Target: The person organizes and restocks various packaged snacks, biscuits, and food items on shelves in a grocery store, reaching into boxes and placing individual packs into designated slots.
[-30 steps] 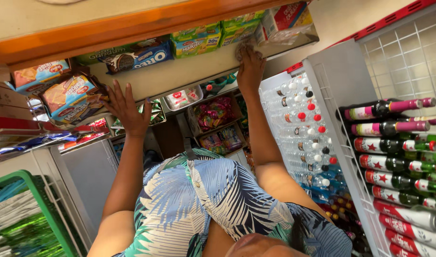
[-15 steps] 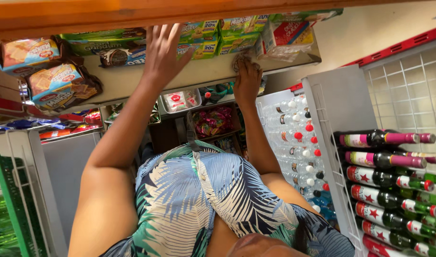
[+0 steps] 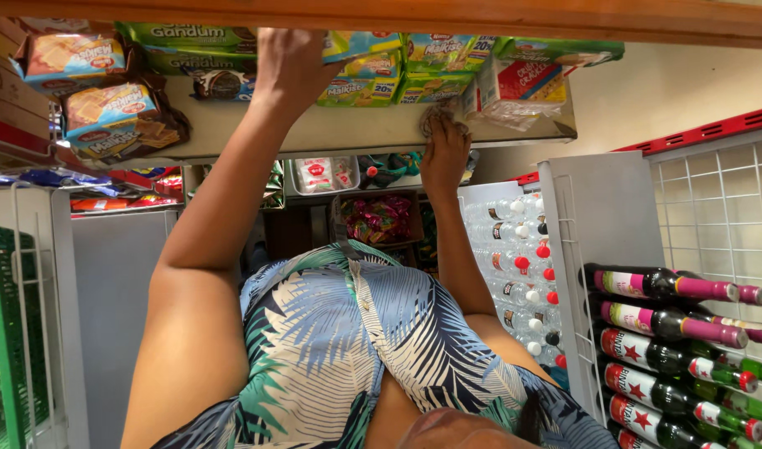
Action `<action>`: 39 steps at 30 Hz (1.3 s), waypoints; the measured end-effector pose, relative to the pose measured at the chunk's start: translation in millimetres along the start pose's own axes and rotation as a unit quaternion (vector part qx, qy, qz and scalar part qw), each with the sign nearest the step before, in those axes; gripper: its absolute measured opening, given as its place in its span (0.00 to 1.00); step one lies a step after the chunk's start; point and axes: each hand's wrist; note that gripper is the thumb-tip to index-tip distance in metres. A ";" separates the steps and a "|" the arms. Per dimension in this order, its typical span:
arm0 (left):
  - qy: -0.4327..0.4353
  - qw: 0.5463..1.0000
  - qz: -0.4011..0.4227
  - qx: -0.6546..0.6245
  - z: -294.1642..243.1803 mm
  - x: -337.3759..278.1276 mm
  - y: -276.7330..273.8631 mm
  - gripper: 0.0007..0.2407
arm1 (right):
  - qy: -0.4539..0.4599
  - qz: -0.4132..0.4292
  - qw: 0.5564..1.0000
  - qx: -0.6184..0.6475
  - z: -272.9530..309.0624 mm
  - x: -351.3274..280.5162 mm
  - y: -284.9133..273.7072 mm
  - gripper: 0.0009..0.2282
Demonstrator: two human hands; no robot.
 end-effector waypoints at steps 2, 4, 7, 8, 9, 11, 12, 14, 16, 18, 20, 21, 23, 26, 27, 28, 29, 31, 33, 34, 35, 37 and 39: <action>0.005 0.998 -0.064 0.004 -3.9 -26.3 -32.2 0.26 | -0.020 -0.027 0.999 0.016 2.4 1.8 -2.5 0.18; -0.001 0.991 -0.132 -0.035 -8.5 -65.0 -58.8 0.32 | -0.008 -0.011 0.999 0.038 14.2 4.1 -8.4 0.18; -0.097 0.937 -0.082 -0.327 -10.2 -137.2 -74.8 0.33 | -0.056 0.002 0.992 0.109 51.1 -1.8 -22.1 0.21; -0.162 0.927 -0.044 -0.334 -10.8 -164.3 -75.6 0.32 | -0.090 0.020 0.985 0.147 70.2 -7.5 -23.9 0.21; -0.226 0.913 -0.004 -0.341 -10.6 -190.6 -75.4 0.32 | -0.123 0.039 0.974 0.184 87.7 -10.9 -25.6 0.22; -0.262 0.867 0.009 -0.423 -5.1 -230.3 -68.7 0.31 | -0.099 0.103 0.946 0.290 112.3 -10.6 -30.3 0.21; -0.264 0.867 0.008 -0.423 -4.5 -248.0 -65.8 0.31 | -0.073 0.165 0.902 0.393 119.4 -9.2 -33.0 0.21; -0.334 0.851 0.011 -0.404 -4.5 -275.2 -62.5 0.30 | -0.065 0.113 0.920 0.370 114.8 10.9 -36.1 0.22; -0.336 0.855 0.002 -0.395 -4.7 -288.8 -59.9 0.30 | -0.061 0.062 0.933 0.348 107.8 32.7 -32.8 0.24; -0.338 0.858 -0.008 -0.386 -6.1 -296.2 -61.6 0.30 | -0.077 0.024 0.968 0.240 105.5 44.9 -25.1 0.18; -0.349 0.854 -0.018 -0.386 -8.1 -296.4 -61.7 0.30 | -0.132 0.028 0.970 0.204 120.1 36.2 -11.7 0.19; -0.352 0.853 -0.022 -0.385 -9.0 -295.3 -61.6 0.30 | -0.182 0.028 0.969 0.165 128.5 30.8 -6.2 0.20; -0.329 0.866 -0.030 -0.375 -10.3 -292.9 -62.4 0.30 | -0.199 0.103 0.941 0.252 146.2 13.7 -2.4 0.18; -0.332 0.856 -0.033 -0.396 -11.7 -291.5 -64.7 0.29 | -0.192 0.167 0.893 0.371 164.1 7.3 -3.8 0.19; -0.331 0.856 -0.035 -0.395 -11.8 -291.6 -65.7 0.29 | -0.176 0.158 0.883 0.405 166.7 9.1 -5.6 0.20; -0.332 0.851 -0.038 -0.406 -12.2 -293.1 -66.5 0.29 | -0.177 0.158 0.883 0.405 163.0 17.0 -7.9 0.20; -0.333 0.845 -0.041 -0.416 -12.5 -294.9 -66.5 0.29 | -0.161 0.115 0.897 0.395 154.6 32.4 -9.3 0.21; -0.342 0.843 -0.040 -0.414 -12.6 -299.6 -65.3 0.29 | -0.143 0.071 0.910 0.382 149.2 49.7 -5.2 0.22; -0.346 0.841 -0.035 -0.414 -13.4 -302.6 -61.4 0.29 | -0.135 0.076 0.937 0.313 147.7 54.0 0.9 0.18; -0.339 0.843 -0.042 -0.415 -14.3 -302.2 -58.7 0.29 | -0.133 0.073 0.938 0.310 147.8 48.6 2.1 0.18; -0.332 0.845 -0.049 -0.416 -15.2 -301.1 -56.6 0.29 | -0.205 0.092 0.920 0.321 148.8 39.8 2.7 0.18; -0.328 0.848 -0.044 -0.414 -17.0 -298.8 -54.7 0.29 | -0.277 0.110 0.897 0.327 142.1 38.0 3.5 0.17; -0.332 0.849 -0.034 -0.409 -21.6 -300.2 -55.7 0.28 | -0.157 0.259 0.813 0.498 127.3 42.1 -1.2 0.13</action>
Point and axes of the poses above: each hand's wrist, its own x-axis towards the middle knuckle, its own y-axis out of the palm, z = x × y, and after that the axes turned 3 degrees about -y, right-handed
